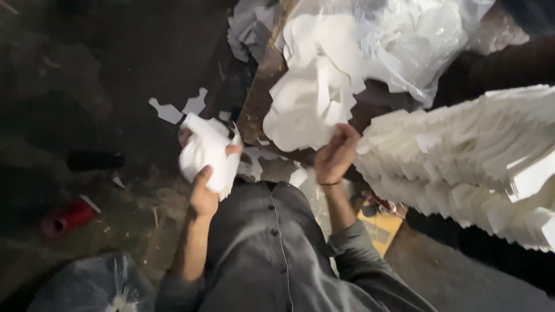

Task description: The recorder is sorting and stacking die-cut white paper shapes in a print shop environment.

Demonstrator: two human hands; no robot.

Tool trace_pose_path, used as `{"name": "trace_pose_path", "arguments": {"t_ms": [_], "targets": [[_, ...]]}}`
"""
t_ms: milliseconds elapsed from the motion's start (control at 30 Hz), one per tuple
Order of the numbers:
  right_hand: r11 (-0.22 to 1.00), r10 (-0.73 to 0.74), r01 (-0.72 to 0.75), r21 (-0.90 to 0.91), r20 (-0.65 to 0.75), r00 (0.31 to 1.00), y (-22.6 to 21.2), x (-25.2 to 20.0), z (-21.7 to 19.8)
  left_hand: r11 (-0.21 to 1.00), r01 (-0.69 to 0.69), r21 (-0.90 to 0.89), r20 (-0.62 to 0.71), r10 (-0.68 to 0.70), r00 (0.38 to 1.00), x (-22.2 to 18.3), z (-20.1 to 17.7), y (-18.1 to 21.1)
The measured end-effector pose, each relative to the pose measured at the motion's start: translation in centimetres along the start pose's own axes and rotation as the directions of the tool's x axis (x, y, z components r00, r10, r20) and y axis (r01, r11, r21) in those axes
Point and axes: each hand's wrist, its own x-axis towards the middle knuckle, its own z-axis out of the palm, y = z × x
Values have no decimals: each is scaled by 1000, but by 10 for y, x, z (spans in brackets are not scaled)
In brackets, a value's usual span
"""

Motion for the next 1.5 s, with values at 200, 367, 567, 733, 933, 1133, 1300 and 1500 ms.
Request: {"name": "trace_pose_path", "arguments": {"t_ms": [200, 367, 567, 733, 933, 1133, 1300, 1500], "targets": [[882, -215, 444, -154, 708, 673, -151, -41, 68, 980, 198, 31, 34, -199, 979, -10, -20, -44], [892, 145, 68, -446, 426, 893, -52, 9, 40, 941, 294, -166, -62, -308, 949, -11, -34, -24], [443, -222, 548, -710, 505, 834, 25, 58, -9, 992, 86, -89, -54, -91, 994, -14, -29, -5], [566, -103, 572, -594, 638, 763, -6, 16, 26, 983, 122, -140, -138, -141, 980, -10, -23, -1], [769, 251, 77, -634, 410, 877, 37, 33, -20, 995, 98, -3, -58, -98, 994, -7, -12, 17], [893, 323, -86, -443, 495, 807, -37, 66, -32, 997, 82, -1, -5, -82, 997, 0, -2, 18], [696, -172, 392, -601, 391, 904, -143, 70, -11, 990, 125, -60, -12, -126, 992, -10, -18, 3], [430, -354, 538, -725, 413, 839, -125, 13, 33, 987, 154, -32, 49, -153, 987, -6, 7, 9]]}}
